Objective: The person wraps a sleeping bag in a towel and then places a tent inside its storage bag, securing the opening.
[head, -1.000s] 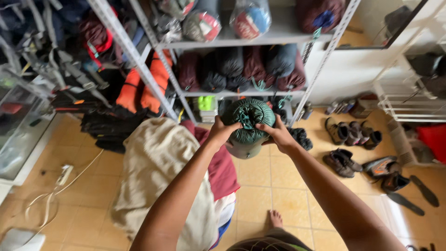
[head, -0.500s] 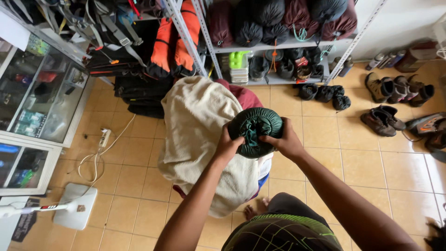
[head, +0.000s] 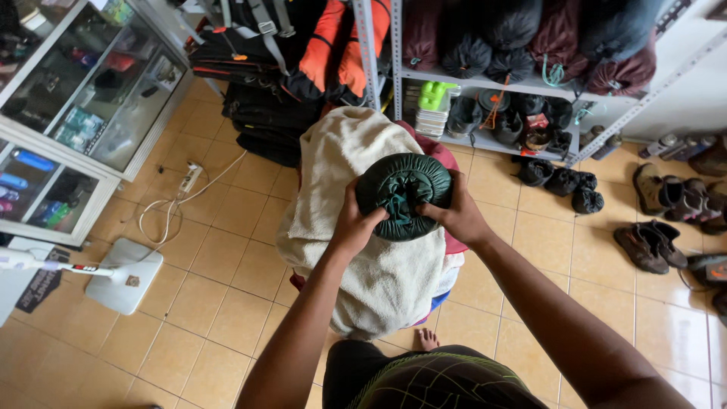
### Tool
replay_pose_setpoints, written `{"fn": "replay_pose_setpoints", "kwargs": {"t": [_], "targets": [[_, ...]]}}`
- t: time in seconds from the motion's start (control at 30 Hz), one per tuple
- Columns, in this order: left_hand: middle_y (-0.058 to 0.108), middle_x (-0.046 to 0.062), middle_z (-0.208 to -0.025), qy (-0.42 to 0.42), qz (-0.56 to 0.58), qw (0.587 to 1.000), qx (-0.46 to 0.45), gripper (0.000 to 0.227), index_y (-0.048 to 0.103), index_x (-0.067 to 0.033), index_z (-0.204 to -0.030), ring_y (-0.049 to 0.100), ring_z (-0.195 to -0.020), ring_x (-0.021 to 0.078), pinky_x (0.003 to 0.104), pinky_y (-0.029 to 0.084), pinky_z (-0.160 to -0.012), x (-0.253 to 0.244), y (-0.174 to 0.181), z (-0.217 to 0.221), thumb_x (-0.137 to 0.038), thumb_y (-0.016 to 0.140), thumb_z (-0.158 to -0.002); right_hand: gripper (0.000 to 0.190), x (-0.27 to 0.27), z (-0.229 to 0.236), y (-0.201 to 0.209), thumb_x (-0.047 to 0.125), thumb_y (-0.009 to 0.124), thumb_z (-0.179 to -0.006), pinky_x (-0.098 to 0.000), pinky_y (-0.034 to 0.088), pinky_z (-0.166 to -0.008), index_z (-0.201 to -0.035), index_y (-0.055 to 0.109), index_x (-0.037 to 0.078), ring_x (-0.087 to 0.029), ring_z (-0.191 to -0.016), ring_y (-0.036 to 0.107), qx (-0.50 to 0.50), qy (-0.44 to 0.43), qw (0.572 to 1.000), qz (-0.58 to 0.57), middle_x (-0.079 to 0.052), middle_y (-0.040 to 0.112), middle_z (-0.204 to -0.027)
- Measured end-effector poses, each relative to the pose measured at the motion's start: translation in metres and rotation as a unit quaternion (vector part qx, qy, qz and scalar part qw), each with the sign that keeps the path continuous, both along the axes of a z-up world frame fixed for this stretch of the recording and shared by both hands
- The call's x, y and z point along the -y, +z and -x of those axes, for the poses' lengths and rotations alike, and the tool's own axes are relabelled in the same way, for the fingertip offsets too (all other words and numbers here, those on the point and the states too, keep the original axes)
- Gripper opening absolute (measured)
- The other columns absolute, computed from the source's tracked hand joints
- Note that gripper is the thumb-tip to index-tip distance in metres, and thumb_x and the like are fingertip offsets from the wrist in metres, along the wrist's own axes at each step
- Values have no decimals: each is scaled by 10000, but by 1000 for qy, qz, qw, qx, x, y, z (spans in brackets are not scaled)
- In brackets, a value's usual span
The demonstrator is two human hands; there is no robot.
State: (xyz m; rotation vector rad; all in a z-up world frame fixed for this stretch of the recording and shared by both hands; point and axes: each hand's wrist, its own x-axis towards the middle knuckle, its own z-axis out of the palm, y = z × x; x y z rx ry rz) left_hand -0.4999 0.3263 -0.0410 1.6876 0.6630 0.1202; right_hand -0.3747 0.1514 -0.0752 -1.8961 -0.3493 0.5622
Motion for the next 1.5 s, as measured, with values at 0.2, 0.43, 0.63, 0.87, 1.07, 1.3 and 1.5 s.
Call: {"fn": "replay_pose_setpoints", "kwargs": {"t": [0.2,0.43,0.63,0.87,1.07,1.3,1.5], "targets": [[533,279,-1606,-31,-15,999,17,1052,347,-200,-1691,506,-1504,478,576,451,-1204,-80,-31,3,-330,832,-767,945,-70,22,-14,317,971,-744,-585,462,-1176,-1519,445,192,-485,-1390,590,8,-36,999,-25,-299,619,-1391],[383,250,-1734,-201,-60,978,4,997,263,-246,-1764,372,-1598,452,575,345,-1308,-169,-55,4,-393,781,-925,922,-121,40,-60,317,891,-821,-616,443,-1204,-1600,410,211,-526,-1411,557,21,-131,990,38,-325,551,-1470],[326,308,-1734,-400,-185,898,5,834,384,-379,-1706,375,-1587,461,525,391,-1295,-209,-135,16,-76,686,-991,858,-137,52,-164,326,872,-819,-615,480,-1195,-1570,456,332,-544,-1372,590,81,-136,966,206,-247,554,-1497],[101,161,-1855,-516,-234,824,-32,623,580,-200,-1570,399,-1553,519,558,420,-1288,-241,-124,46,-78,639,-961,750,-165,81,-176,288,832,-858,-651,517,-1133,-1547,535,299,-583,-1310,618,128,-179,954,202,-254,581,-1451],[284,105,-1812,-552,-275,785,-58,733,476,-294,-1646,493,-1515,436,542,457,-1253,-297,-128,40,-163,659,-948,706,-170,60,-188,288,817,-872,-654,544,-1059,-1535,585,220,-587,-1217,654,170,-202,950,166,-286,643,-1312],[452,26,-1707,-577,-326,745,-75,684,473,-324,-1650,597,-1447,302,465,513,-1196,-335,-109,3,-163,579,-994,678,-191,51,-206,309,841,-862,-643,580,-1008,-1502,624,253,-541,-1153,697,192,-252,937,149,-228,669,-1274],[292,37,-1789,-646,-405,647,17,699,489,-275,-1616,565,-1431,445,566,563,-1129,-338,-132,-65,-147,625,-942,605,-199,48,-208,243,809,-901,-669,558,-1030,-1460,577,261,-579,-1199,662,185,-292,930,128,-242,642,-1352]]}}
